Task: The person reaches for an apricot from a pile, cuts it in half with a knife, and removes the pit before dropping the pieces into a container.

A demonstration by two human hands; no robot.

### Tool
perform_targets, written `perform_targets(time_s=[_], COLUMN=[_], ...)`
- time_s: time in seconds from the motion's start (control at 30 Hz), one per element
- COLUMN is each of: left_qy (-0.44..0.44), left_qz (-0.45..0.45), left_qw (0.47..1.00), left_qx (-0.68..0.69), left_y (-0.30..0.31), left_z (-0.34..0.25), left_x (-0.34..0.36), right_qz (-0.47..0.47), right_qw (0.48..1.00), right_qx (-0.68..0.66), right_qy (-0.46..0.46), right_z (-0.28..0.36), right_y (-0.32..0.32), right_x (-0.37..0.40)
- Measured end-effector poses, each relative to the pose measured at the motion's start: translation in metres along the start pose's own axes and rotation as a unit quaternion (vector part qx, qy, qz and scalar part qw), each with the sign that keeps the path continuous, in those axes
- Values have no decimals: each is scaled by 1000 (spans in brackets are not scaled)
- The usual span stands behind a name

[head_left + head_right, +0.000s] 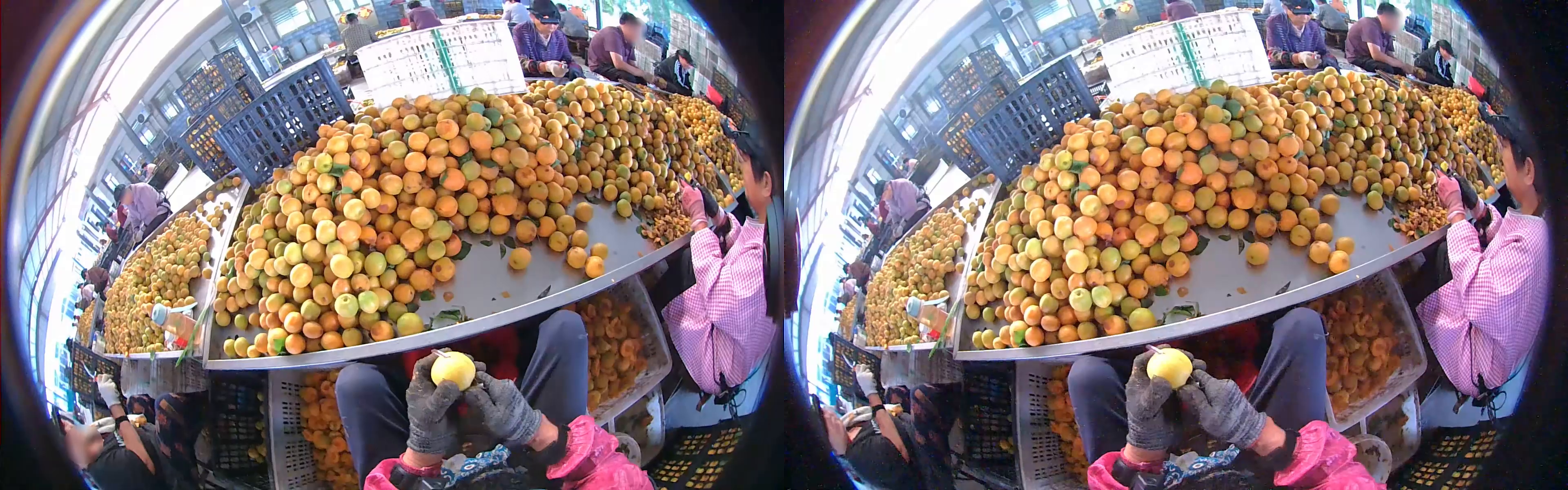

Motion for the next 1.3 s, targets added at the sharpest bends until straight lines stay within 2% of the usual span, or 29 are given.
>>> perform_targets(time_s=[0.07, 0.1, 0.13, 0.2, 0.23, 0.27, 0.33, 0.4, 0.47, 0.6, 0.67, 0.7, 0.73, 0.8, 0.83, 0.87, 0.9, 0.93, 0.97, 1.0, 1.03, 1.07, 1.1, 1.13, 1.2, 1.27, 1.3], left_qy=[1, 11, 12, 32, 31, 34, -15, -5, -6, 29, -76, -101, -100, -114, -113, -148, -184, -185, -204, -219, -118, -117, -19, 78, 65, 107, 80], left_qz=[44, 31, 28, 77, 100, 97, 192, 199, 254, 267, 318, 349, 352, 426, 429, 401, 370, 369, 269, 163, 118, 117, 144, 162, 121, 37, 31], left_qw=[997, 993, 993, 973, 960, 961, 890, 875, 813, 789, 660, 593, 593, 439, 440, 423, 405, 404, 499, 585, 650, 651, 811, 918, 920, 954, 926], left_qx=[-58, -114, -113, -214, -259, -258, -413, -442, -524, -552, -676, -719, -718, -782, -781, -799, -816, -816, -798, -764, -741, -741, -567, -354, -366, -276, -368], left_y=[15, 22, 25, 26, 24, 30, 32, 33, 30, 25, 20, 14, 12, 11, 9, 6, 3, 1, -3, -4, 4, 10, 20, 21, 13, 10, 14], left_z=[0, -1, -5, -15, -24, -25, -27, -34, -36, -33, -26, -27, -25, -15, -14, -17, -22, -28, -44, -57, -57, -49, -32, -20, -14, -9, -6], left_x=[0, 0, 0, -2, -4, -8, -17, -21, -23, -29, -27, -28, -32, -35, -37, -39, -42, -41, -42, -43, -39, -33, -29, -24, -11, -7, -6], right_qz=[110, 144, 147, 229, 244, 246, 293, 303, 309, 305, 361, 386, 384, 386, 390, 389, 294, 194, 151, 152, 118, 85, 96, 99, 100, 109, 125], right_qw=[993, 989, 988, 960, 945, 944, 927, 922, 902, 885, 858, 833, 834, 803, 787, 787, 845, 890, 901, 901, 921, 939, 948, 947, 959, 953, 950], right_qx=[17, 33, 32, 160, 218, 217, 233, 242, 300, 353, 365, 395, 395, 455, 479, 478, 446, 408, 406, 405, 368, 331, 297, 299, 255, 268, 274], right_qy=[-27, 25, 22, 19, 7, 4, -6, -21, 19, 5, -14, -26, -29, 3, -16, -18, 18, 56, 26, 27, 38, 48, 59, 61, 75, 90, 80], right_z=[4, 2, 1, 5, 12, 14, 15, 16, 18, 13, 19, 16, 15, 14, 12, 4, -1, -3, -6, -9, -11, -12, -8, -12, -25, -29, -29], right_y=[13, 18, 26, 33, 36, 38, 42, 42, 40, 33, 28, 24, 23, 19, 18, 19, 21, 23, 25, 25, 28, 30, 28, 26, 20, 20, 21], right_x=[0, -2, -3, -5, -6, -9, -11, -14, -16, -19, -20, -21, -21, -19, -20, -17, -20, -21, -20, -18, -14, -11, -10, -9, -4, -5, -6])
Point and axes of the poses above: each hand's wrist, its own x-axis away from the middle knuckle, its own y-axis out of the back of the hand, z = x × y, the point moved 3 cm from there along -x, towards the middle knuckle, and after that the axes turned 7 degrees about -x, right-handed, at the moved point
